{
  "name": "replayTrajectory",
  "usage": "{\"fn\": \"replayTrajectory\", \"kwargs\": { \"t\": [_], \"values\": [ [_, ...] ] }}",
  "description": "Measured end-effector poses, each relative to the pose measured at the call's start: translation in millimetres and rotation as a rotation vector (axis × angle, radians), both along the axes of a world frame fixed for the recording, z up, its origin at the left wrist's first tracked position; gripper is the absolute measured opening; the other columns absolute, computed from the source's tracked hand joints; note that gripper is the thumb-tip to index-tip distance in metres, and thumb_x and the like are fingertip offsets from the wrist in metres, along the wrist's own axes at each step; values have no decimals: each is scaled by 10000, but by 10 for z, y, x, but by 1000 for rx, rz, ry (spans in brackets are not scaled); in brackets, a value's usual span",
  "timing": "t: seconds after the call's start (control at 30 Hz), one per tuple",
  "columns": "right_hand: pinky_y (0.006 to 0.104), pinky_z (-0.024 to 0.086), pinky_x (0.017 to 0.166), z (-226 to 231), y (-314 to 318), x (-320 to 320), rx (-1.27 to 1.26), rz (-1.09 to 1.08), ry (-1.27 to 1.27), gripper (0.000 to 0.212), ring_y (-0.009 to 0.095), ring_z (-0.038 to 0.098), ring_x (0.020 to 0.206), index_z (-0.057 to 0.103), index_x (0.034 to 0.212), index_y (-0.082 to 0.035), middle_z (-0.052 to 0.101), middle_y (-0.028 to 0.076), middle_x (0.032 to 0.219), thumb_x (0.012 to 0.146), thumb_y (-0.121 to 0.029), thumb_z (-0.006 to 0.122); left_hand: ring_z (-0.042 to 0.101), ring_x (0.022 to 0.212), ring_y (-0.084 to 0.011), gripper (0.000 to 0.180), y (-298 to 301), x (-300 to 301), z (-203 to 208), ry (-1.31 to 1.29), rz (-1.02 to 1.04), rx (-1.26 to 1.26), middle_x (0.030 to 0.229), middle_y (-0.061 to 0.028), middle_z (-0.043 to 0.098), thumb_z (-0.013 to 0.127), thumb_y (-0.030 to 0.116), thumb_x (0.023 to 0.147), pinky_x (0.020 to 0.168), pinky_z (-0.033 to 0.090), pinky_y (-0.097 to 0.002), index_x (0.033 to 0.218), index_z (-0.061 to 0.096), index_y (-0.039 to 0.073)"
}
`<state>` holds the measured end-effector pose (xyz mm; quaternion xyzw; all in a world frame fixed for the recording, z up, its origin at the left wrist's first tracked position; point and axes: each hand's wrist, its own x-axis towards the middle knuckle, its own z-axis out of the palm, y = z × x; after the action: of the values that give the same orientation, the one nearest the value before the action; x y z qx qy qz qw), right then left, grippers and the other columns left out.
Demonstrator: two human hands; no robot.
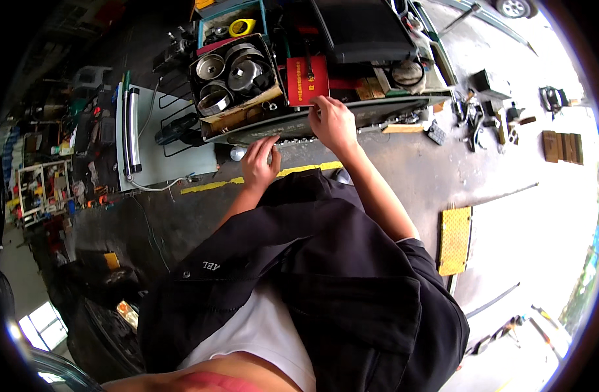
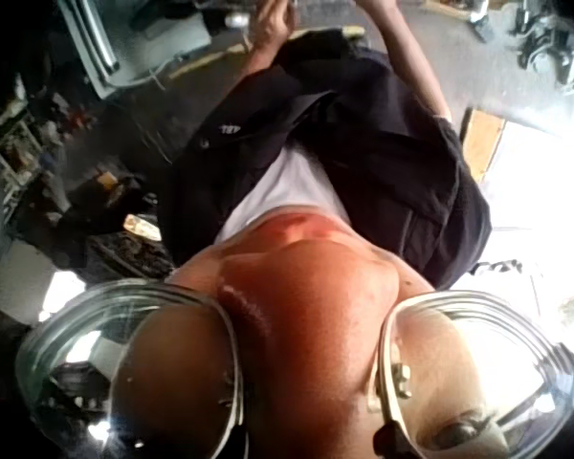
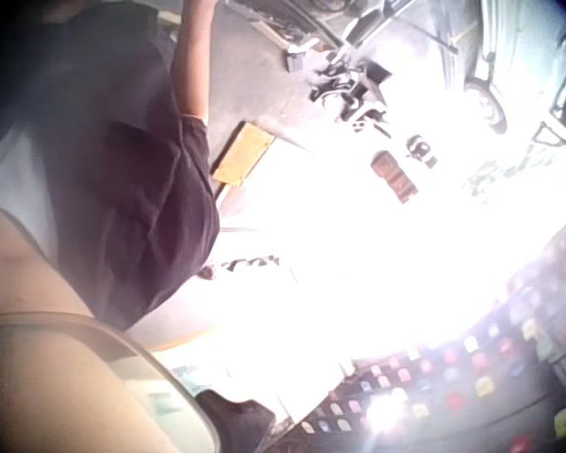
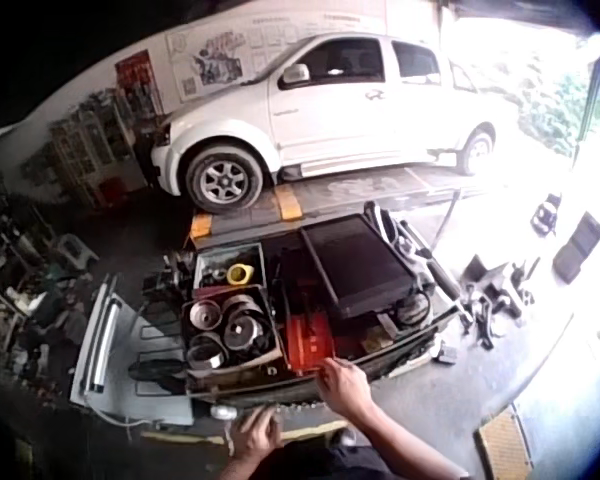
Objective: The person repeatedly picks up wrenches from a tool cart, inspects them, and places them into a drawer. The person handles multiple wrenches one at a time, opening and closing the drawer repeatedly.
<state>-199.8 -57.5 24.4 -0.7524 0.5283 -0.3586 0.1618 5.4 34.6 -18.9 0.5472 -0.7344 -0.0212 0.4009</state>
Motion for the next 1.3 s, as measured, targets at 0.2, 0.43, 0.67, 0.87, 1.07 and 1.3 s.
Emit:
{"fn": "replayTrajectory", "kwargs": {
  "t": [0.2, 0.43, 0.67, 0.87, 1.07, 1.3],
  "values": [
    [413, 510, 735, -38, -566, 167, -102, -148, 401, 254, 304, 623, 859, 643, 915, -61, 626, 129, 907, 814, -292, 670, 557, 1084, -315, 458, -59, -70, 178, -111, 172, 62, 1219, -103, 572, 641, 74, 771, 949, 442, -423, 1226, 596, 65],
    [393, 488, 752, -233, -817, 244, -143, -226, 521, 227, 267, 616, 869, 673, 790, -89, 629, 98, 902, 807, -315, 663, 510, 1164, -325, 552, 8, 79, 139, -178, 214, 133, 1285, -110, 520, 655, 81, 746, 990, 414, -434, 1288, 552, 67],
    [380, 479, 727, -287, -840, 231, -174, -253, 558, 172, 259, 632, 843, 654, 750, -88, 653, 89, 831, 822, -207, 554, 498, 1171, -334, 553, 0, 38, 118, -143, 215, 149, 1278, -108, 514, 653, 75, 746, 986, 409, -443, 1290, 551, 79],
    [385, 517, 691, -259, -717, 180, -104, -221, 527, 147, 269, 632, 854, 651, 760, -81, 654, 97, 840, 780, -222, 613, 493, 1177, -332, 522, 4, 98, 107, -163, 162, 137, 1271, -104, 513, 653, 74, 748, 979, 409, -448, 1263, 567, 110],
    [416, 539, 716, -96, -495, 123, -5, -235, 369, 209, 308, 624, 873, 627, 838, -51, 644, 112, 865, 791, -248, 678, 513, 1152, -329, 447, 33, 156, 121, -88, 98, 121, 1235, -99, 541, 654, 63, 754, 977, 410, -441, 1195, 596, 108],
    [385, 530, 720, 50, -149, -18, 250, -179, -231, 253, 328, 686, 795, 696, 964, -10, 694, 179, 848, 860, -238, 663, 596, 1025, -325, 261, 53, 285, 113, 157, -102, 226, 1033, -101, 654, 640, 22, 776, 915, 454, -401, 1036, 649, 46]
  ]
}}
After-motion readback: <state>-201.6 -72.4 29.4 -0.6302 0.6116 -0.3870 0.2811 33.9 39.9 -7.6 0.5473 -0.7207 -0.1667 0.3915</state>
